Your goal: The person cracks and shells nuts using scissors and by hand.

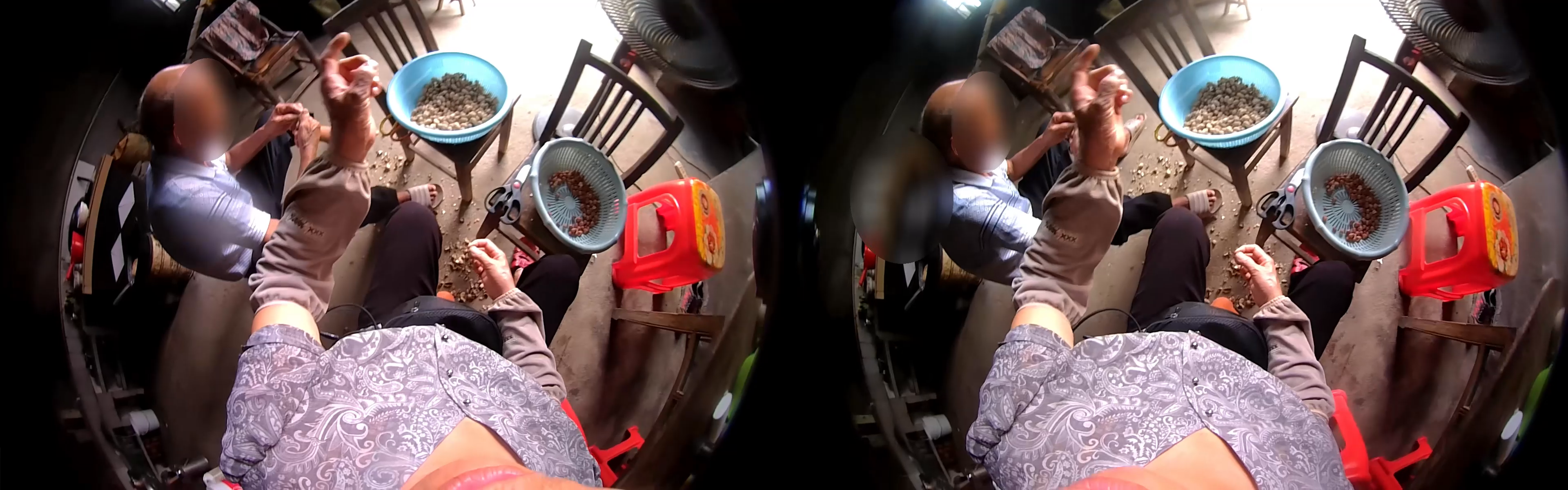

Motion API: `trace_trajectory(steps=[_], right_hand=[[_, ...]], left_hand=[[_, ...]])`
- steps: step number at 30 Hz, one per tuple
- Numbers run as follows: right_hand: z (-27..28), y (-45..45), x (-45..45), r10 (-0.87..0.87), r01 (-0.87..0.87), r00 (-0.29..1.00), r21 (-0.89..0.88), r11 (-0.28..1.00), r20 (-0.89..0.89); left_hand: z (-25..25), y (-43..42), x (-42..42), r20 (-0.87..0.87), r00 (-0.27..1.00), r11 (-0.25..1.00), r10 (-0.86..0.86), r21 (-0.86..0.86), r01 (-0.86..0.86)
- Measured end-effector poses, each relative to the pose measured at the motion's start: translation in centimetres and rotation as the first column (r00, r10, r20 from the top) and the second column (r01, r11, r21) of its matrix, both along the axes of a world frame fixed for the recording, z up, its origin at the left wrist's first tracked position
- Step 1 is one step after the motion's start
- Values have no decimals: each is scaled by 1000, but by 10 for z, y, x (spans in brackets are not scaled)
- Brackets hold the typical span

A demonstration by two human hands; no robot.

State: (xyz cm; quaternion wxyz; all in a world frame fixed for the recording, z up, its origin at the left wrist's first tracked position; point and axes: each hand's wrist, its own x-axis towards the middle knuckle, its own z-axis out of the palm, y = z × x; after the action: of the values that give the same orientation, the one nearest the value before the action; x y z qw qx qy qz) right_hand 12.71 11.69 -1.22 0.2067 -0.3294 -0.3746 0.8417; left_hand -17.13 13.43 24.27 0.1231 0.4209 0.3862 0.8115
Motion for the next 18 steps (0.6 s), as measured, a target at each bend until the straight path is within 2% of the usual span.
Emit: trace_trajectory(steps=[1, 2, 4, 5, 8, 10, 12, 13, 14, 16, 18], right_hand=[[2, 0, -2, -3, 3, 1000, 2, 1000, 9], [1, 1, -4, -9, 9, 1000, 4, 1000, 18], [-2, 4, -3, 25, -25, 1000, 28, 999, 17], [-4, 5, -5, 19, -19, 1000, 30, 999, 0], [4, 2, -7, -16, 16, 1000, 18, 1000, 18], [0, 4, -8, 5, -5, 1000, 34, 999, 4], [-1, 3, -9, -23, 24, 1000, -32, 999, 12], [-4, 5, -9, -20, 20, 1000, -27, 999, 17], [-6, 4, -8, -16, 16, 1000, -30, 999, 27], [0, 3, -9, -32, 34, 999, -53, 998, 33], [1, 3, -9, -20, 21, 1000, -55, 998, 24]], left_hand=[[-10, 1, -7, 59, 997, 992, -50, -113, 57], [-21, 5, -11, 115, 993, 980, -27, -191, 48], [-32, 13, -14, 109, 994, 972, -2, -232, 27], [-38, 19, -13, 139, 989, 980, -45, -186, 71], [-67, 34, -20, 268, 961, 932, -60, -331, 150], [-68, 40, -15, 206, 979, 945, -4, -320, 71], [-59, 42, -9, 159, 986, 978, -41, -197, 72], [-62, 45, -12, 154, 987, 975, -41, -211, 74], [-68, 46, -17, 235, 971, 954, -49, -276, 115], [-85, 45, -21, 230, 972, 935, 49, -352, 36], [-101, 38, -21, 248, 966, 941, 69, -337, 19]])
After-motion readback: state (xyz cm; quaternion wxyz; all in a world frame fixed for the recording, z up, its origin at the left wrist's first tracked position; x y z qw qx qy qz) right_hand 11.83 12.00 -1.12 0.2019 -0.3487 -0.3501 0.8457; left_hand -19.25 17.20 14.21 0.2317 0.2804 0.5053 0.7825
